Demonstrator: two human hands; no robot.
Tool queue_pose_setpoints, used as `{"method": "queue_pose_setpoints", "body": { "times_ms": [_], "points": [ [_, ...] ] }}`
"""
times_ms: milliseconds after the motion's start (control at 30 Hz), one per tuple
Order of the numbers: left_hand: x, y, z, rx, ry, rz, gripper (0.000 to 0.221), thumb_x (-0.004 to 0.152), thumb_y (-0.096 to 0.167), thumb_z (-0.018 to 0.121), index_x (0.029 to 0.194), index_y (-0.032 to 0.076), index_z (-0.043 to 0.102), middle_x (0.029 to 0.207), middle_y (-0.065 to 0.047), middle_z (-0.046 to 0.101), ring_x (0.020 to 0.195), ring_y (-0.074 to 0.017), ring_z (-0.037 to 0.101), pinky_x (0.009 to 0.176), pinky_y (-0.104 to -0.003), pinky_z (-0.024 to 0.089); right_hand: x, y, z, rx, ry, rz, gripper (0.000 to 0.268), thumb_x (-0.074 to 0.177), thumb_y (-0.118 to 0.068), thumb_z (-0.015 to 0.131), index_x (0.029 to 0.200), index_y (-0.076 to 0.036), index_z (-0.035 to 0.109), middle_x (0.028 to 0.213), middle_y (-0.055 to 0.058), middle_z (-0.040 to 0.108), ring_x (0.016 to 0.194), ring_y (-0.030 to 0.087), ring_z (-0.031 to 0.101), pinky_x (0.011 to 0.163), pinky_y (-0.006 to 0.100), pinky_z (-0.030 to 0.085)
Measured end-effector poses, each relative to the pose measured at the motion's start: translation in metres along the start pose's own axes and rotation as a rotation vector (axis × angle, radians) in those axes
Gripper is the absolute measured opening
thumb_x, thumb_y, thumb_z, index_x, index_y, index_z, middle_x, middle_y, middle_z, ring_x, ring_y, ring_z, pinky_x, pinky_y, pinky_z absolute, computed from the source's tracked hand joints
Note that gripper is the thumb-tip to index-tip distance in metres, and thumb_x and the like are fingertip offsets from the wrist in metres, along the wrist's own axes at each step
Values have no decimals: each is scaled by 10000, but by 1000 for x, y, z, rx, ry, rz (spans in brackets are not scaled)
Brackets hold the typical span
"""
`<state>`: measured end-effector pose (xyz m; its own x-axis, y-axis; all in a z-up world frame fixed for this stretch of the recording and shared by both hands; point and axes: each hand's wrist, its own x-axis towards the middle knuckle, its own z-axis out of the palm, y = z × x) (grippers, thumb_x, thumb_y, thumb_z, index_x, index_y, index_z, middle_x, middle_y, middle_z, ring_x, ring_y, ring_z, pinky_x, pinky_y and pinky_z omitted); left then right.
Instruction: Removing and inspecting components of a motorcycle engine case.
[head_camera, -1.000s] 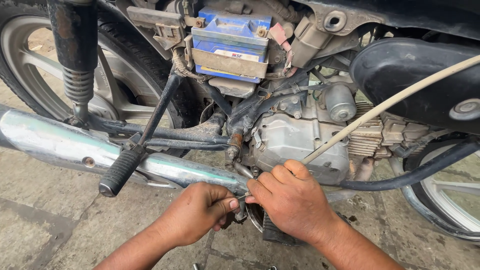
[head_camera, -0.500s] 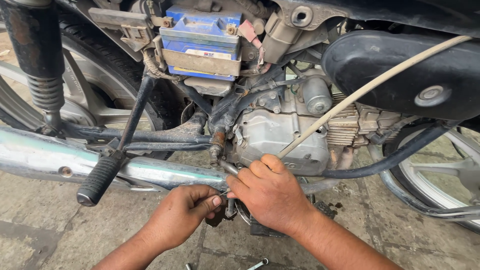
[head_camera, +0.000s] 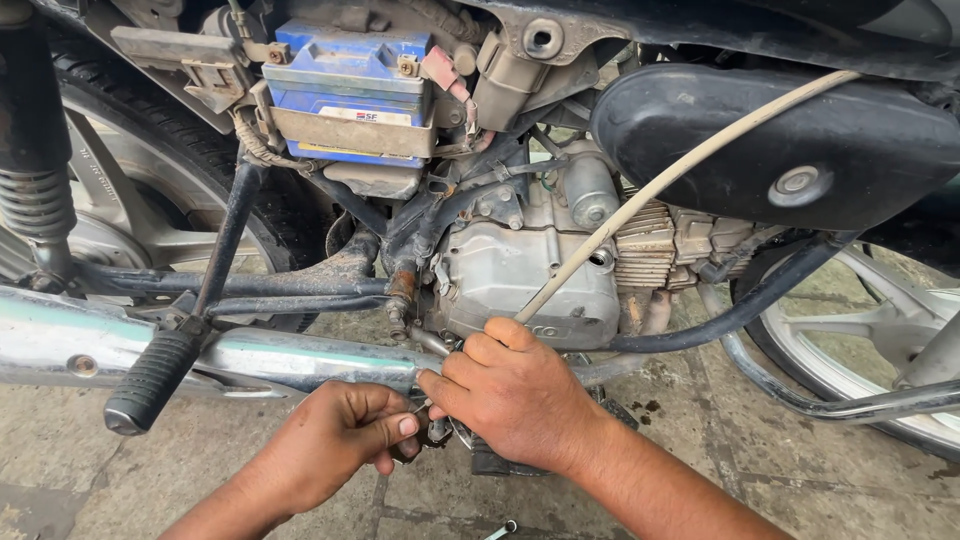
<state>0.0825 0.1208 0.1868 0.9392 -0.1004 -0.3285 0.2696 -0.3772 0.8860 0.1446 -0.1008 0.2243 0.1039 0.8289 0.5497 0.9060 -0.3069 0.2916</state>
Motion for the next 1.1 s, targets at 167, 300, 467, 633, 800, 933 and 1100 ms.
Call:
{"method": "queue_pose_setpoints", "body": {
  "times_ms": [167,300,467,633,800,933,1100],
  "points": [
    [-4,12,-4,165,-39,-114,310,947,358,717,862,73,805,713,11,774,609,-69,639,639,-248,557,-5,2,2,-15,-29,-15,270,915,-350,698,1079,-139,734,838,-66,620,829,135,571,879,323,418],
    [-4,1,-1,144,9,-63,329,945,333,709,808,49,799,671,-1,758,605,-73,648,631,-254,554,-2,-3,0,-8,-18,-3,259,914,-360,693,1060,-149,728,837,-64,614,829,136,571,874,317,416],
    [-9,-2,-2,-19,68,49,280,922,268,685,805,42,801,652,-12,745,588,-81,639,603,-266,542,9,-10,-4,11,53,23,275,903,-378,687,1061,-157,729,816,-68,598,807,135,564,835,323,406],
    [-14,5,-18,56,68,66,297,934,278,685,792,37,787,632,-4,728,580,-71,630,592,-259,538,13,2,-2,-1,54,-33,269,877,-380,705,1033,-161,719,825,-74,606,791,131,568,796,312,408],
    [-15,-4,-19,61,86,51,294,929,273,698,786,31,782,631,-8,728,581,-71,643,592,-261,539,18,-6,3,-4,47,17,259,869,-383,716,1002,-160,719,798,-67,604,768,130,564,789,319,410],
    [-14,-4,-15,-38,77,150,287,931,260,694,793,23,776,638,-11,731,583,-76,647,585,-266,544,25,-14,0,11,149,42,257,884,-367,709,1024,-151,721,852,-71,636,786,121,561,809,327,405],
    [-23,5,-30,66,86,136,283,917,291,715,807,40,783,622,-9,725,582,-74,654,585,-261,546,21,-6,-7,-9,66,6,270,881,-384,708,1024,-156,725,814,-71,615,772,130,562,804,324,409]
  ]
}}
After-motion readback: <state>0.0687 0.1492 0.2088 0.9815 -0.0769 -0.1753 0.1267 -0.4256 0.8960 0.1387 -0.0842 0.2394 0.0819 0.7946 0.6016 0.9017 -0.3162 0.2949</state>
